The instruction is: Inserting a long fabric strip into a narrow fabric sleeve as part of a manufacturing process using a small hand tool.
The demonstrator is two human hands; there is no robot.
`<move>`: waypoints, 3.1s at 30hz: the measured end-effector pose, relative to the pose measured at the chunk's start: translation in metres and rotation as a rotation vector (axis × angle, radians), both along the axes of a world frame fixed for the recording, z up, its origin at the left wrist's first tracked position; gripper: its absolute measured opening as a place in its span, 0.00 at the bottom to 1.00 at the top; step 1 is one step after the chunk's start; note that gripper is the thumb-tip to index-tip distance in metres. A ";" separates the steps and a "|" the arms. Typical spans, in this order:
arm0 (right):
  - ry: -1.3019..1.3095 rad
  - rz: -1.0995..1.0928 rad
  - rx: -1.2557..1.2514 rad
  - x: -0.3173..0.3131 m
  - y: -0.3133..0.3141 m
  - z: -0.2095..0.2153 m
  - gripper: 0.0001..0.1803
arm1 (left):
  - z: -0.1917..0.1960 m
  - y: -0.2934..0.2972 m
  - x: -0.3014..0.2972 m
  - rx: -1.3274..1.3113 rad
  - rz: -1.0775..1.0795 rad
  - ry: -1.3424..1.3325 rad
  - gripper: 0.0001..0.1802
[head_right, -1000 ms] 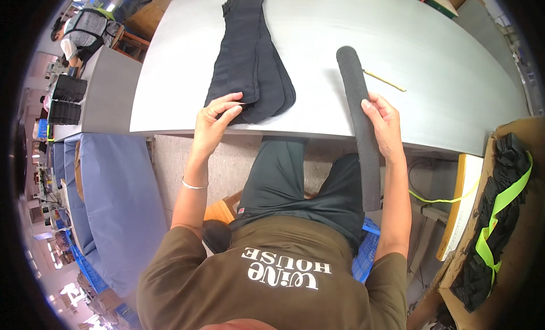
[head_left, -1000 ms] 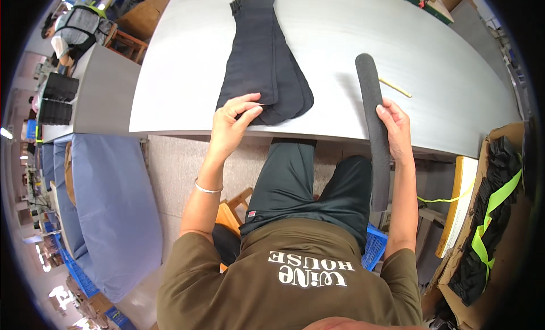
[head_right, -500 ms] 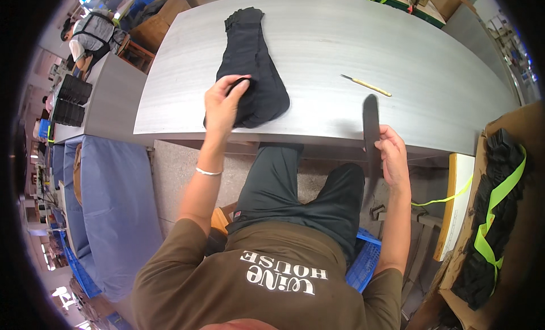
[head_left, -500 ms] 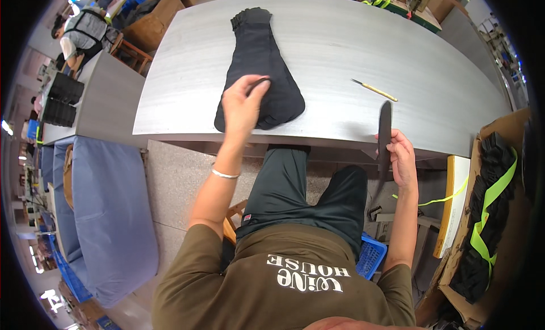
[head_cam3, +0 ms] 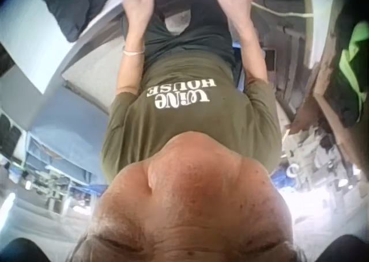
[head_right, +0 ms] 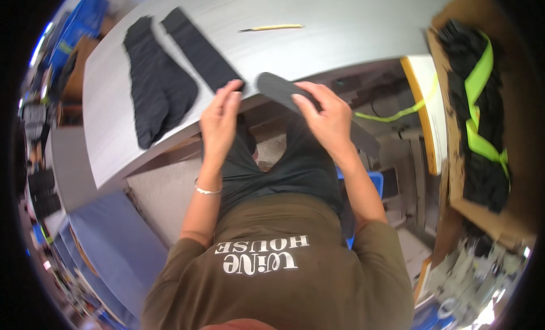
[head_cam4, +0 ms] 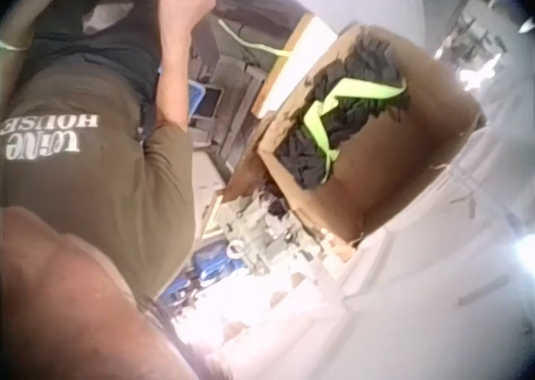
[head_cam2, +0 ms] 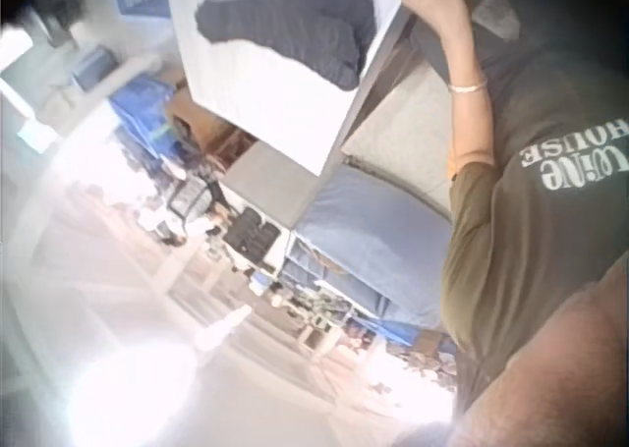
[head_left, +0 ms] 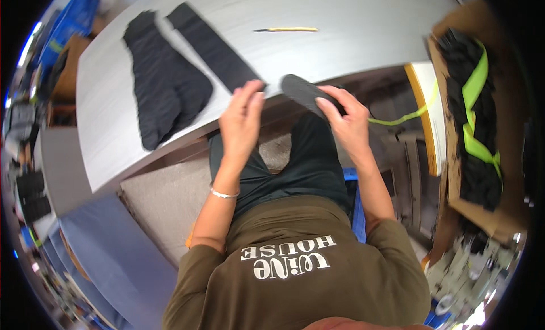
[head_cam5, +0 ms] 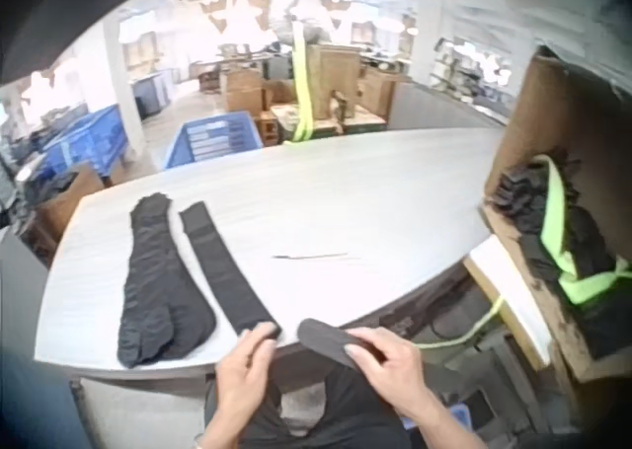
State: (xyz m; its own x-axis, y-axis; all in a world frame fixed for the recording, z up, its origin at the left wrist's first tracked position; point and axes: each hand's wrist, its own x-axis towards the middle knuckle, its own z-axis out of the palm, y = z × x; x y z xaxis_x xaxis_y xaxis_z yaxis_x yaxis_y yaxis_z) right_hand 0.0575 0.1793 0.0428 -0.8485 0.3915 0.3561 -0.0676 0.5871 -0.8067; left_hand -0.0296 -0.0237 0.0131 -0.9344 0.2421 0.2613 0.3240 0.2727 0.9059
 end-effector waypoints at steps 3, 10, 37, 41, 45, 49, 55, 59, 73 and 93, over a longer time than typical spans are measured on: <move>0.021 -0.015 0.179 0.004 -0.009 0.015 0.11 | 0.013 -0.003 0.005 0.209 0.023 -0.128 0.20; 0.147 0.055 0.472 0.010 -0.019 0.010 0.13 | 0.024 -0.003 0.022 0.431 -0.065 -0.425 0.17; -0.330 0.194 -0.274 -0.004 -0.042 -0.016 0.11 | -0.011 -0.013 0.003 -0.231 0.045 0.350 0.14; -0.213 0.218 -0.410 -0.024 -0.054 -0.008 0.11 | -0.001 -0.011 0.001 0.086 0.148 -0.011 0.11; -0.151 0.259 -0.393 -0.050 -0.069 -0.004 0.20 | -0.003 -0.021 -0.004 0.467 0.054 -0.316 0.14; -0.238 0.280 -0.368 -0.063 -0.076 -0.004 0.24 | 0.005 -0.029 0.000 0.666 -0.017 -0.554 0.15; -0.268 0.293 -0.355 -0.065 -0.080 -0.010 0.24 | 0.009 -0.035 0.001 0.657 -0.075 -0.613 0.15; -0.283 0.309 -0.344 -0.066 -0.079 -0.008 0.24 | 0.011 -0.035 0.003 0.632 -0.066 -0.607 0.16; -0.141 0.312 -0.212 -0.064 -0.083 -0.004 0.14 | 0.011 -0.034 0.007 0.718 -0.096 -0.600 0.09; -0.243 0.669 -0.305 -0.066 -0.044 0.010 0.10 | -0.004 -0.046 -0.014 0.841 -0.492 -1.083 0.10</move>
State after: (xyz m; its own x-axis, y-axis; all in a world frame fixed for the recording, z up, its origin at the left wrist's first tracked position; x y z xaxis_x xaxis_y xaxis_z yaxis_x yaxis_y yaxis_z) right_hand -0.0086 0.1350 0.0525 -0.9795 -0.1812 0.0880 -0.1298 0.2332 -0.9637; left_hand -0.0434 -0.0698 0.0089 -0.6314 0.7233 -0.2796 -0.7050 -0.3852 0.5955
